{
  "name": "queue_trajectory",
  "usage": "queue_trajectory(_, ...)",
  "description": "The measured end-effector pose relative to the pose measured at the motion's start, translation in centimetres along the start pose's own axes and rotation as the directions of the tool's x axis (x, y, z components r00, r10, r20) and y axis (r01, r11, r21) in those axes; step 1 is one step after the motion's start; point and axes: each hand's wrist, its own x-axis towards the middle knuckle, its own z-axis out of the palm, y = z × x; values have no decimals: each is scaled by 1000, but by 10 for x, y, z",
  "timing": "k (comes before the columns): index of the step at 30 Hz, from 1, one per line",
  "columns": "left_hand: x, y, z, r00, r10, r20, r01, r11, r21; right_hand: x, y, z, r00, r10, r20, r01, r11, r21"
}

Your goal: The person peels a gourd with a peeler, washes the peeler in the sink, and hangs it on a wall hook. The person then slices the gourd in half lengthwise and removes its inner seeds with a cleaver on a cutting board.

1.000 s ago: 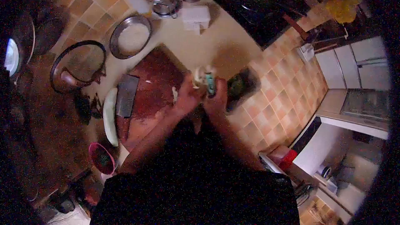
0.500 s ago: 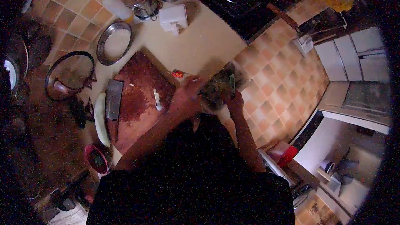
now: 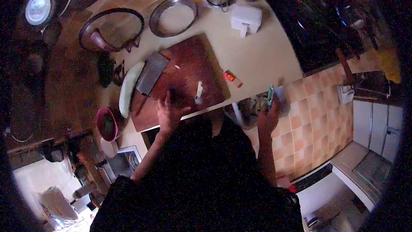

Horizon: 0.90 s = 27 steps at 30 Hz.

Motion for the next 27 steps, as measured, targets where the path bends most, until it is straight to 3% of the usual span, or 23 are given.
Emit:
queue_trajectory(3, 8, 17, 12, 999, -5, 54, 11, 994, -109, 6, 0, -6, 998, -15, 55, 17, 999, -29)
queue_trajectory(6, 16, 41, 27, 989, 133, 60, -115, 962, -248, 8, 12, 3, 998, -59, 18, 59, 998, 2)
queue_trajectory(8, 25, 53, 30, 977, 194, 90, -161, 944, -287, 6, 2, 1, 973, 123, 194, -148, 982, 120)
queue_trajectory(11, 41, 66, 15, 972, 196, 133, -164, 962, -218, 2, -27, -13, 918, 178, 355, -284, 920, 272)
queue_trajectory(13, 64, 69, 6, 979, 190, 72, -183, 979, -90, -6, -35, -13, 943, 114, 311, -211, 930, 299)
queue_trajectory(16, 107, 34, 31, 960, 211, -182, -236, 964, -126, -21, -31, 3, 990, -96, 103, 71, 972, 224)
queue_trajectory(18, 135, 25, 21, 988, 111, 103, -100, 989, -108, -15, -39, 15, 958, -287, -12, 284, 937, 203)
queue_trajectory(19, 143, 26, 13, 969, 54, 242, -35, 996, -82, -7, -56, 12, 959, -279, 49, 259, 934, 245)
queue_trajectory(20, 140, 38, -8, 944, 216, 248, -264, 947, 182, 4, -83, 4, 955, -274, 111, 233, 929, 286)
queue_trajectory(21, 141, 35, -3, 965, 213, 155, -225, 972, 64, 14, -101, 2, 947, -270, 174, 204, 923, 326)
queue_trajectory(23, 140, 19, 22, 986, 165, -25, -167, 969, -183, 28, -115, 23, 935, -302, 184, 270, 946, 182)
queue_trajectory(27, 134, -2, 38, 971, 237, 17, -237, 971, -26, 49, -110, 64, 938, -281, 202, 277, 960, 47)
